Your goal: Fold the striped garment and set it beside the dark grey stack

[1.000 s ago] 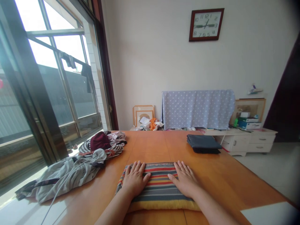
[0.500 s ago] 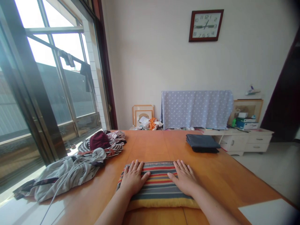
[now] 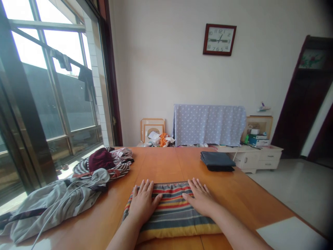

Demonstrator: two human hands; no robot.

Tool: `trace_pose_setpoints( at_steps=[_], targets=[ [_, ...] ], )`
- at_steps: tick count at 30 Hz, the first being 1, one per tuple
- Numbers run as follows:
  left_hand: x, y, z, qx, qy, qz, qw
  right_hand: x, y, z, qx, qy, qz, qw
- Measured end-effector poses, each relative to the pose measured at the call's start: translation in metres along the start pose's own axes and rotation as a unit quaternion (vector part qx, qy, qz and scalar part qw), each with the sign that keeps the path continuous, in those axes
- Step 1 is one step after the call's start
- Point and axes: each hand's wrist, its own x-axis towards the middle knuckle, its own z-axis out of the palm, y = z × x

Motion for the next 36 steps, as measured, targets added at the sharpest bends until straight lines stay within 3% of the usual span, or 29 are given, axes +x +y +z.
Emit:
trace_pose_setpoints(
  at_steps=[6,10,13,17,29,36],
  targets=[
    [0.004,0.001,-0.009,-0.085,0.037,0.088,0.992,0.001,-0.049,-0.010,-0.001,0.116,-0.075,0.990],
    [0.003,0.001,-0.003,-0.094,0.002,0.113,0.989,0.004,-0.084,0.007,0.029,0.090,-0.135,0.986],
    [0.001,0.000,0.003,-0.068,-0.016,0.094,0.993,0.007,-0.091,0.027,0.033,0.042,-0.129,0.990],
    [0.000,0.001,0.007,-0.035,-0.033,0.063,0.997,0.006,-0.081,0.039,0.021,0.020,-0.121,0.992],
    [-0.002,0.002,0.009,-0.027,-0.063,0.041,0.997,-0.009,-0.021,0.025,-0.032,0.043,0.006,0.999],
    [-0.002,0.006,0.005,-0.025,-0.072,0.035,0.996,-0.008,-0.007,0.028,-0.042,0.036,0.019,0.998]
  ],
)
